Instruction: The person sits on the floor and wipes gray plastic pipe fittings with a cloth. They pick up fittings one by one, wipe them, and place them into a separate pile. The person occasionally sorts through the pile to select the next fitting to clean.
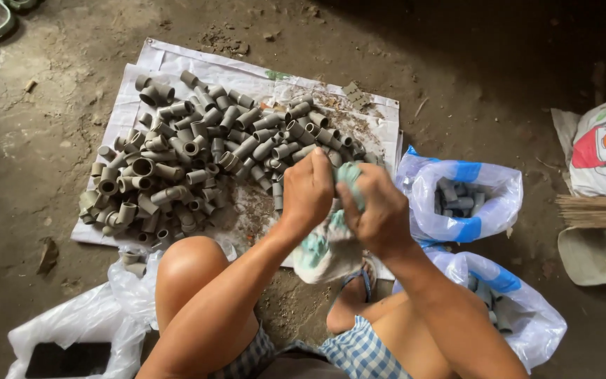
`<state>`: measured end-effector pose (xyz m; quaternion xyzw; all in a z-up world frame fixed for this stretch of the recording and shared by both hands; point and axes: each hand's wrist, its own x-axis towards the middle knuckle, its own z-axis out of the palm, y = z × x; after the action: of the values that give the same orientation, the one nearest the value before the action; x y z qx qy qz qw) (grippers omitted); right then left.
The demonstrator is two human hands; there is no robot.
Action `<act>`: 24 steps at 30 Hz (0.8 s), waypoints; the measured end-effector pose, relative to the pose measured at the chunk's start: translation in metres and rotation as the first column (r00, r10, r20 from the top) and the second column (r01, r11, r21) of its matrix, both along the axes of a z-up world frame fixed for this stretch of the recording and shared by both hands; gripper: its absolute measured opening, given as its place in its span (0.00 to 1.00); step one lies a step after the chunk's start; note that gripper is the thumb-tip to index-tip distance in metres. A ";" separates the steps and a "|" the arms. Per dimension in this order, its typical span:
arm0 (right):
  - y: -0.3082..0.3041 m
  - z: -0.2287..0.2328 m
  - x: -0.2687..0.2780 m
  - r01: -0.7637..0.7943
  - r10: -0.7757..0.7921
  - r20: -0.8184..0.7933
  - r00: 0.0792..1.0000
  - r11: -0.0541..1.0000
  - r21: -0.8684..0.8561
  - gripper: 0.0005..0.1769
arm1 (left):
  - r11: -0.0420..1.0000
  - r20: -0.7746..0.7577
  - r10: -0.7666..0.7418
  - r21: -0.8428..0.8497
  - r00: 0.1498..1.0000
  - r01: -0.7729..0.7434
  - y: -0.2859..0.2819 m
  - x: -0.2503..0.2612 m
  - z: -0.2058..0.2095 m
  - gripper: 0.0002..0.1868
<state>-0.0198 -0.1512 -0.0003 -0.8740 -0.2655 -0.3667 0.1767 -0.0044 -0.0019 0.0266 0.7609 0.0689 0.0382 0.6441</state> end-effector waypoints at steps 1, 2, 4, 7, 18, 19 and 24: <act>-0.008 0.002 0.005 0.008 -0.008 0.001 1.000 1.000 0.000 0.13 | 1.000 0.001 -0.008 0.000 1.000 0.008 -0.003 0.001 -0.014 0.30; -0.017 0.004 0.010 0.043 0.070 -0.430 0.900 0.968 0.247 0.16 | 0.971 0.424 -0.001 0.216 0.906 -0.100 -0.006 0.002 -0.028 0.23; -0.021 0.003 0.013 0.176 0.244 -0.736 0.631 0.879 0.443 0.20 | 0.893 0.762 -0.095 0.350 0.641 -0.283 -0.008 0.008 -0.039 0.17; -0.012 -0.002 -0.002 0.317 0.426 -0.725 0.542 0.694 0.646 0.19 | 0.906 0.795 -0.193 0.370 0.575 -0.207 -0.003 0.008 -0.028 0.18; -0.016 -0.009 0.010 0.247 0.486 -0.707 0.514 0.705 0.664 0.16 | 0.913 0.834 -0.201 0.350 0.514 -0.210 -0.004 0.005 -0.047 0.17; -0.015 -0.001 0.004 0.254 0.483 -0.707 0.516 0.702 0.665 0.16 | 0.914 0.833 -0.207 0.351 0.514 -0.202 -0.005 0.006 -0.048 0.17; -0.014 0.057 -0.005 0.459 0.179 -0.861 0.477 0.785 0.417 0.26 | 0.993 0.467 -0.091 -0.026 0.879 0.116 -0.002 0.006 -0.031 0.28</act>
<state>-0.0247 -0.1651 0.0566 -0.8505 0.0696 0.0480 0.5192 0.0011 -0.0039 -0.0040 0.7147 -0.1273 0.1832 0.6629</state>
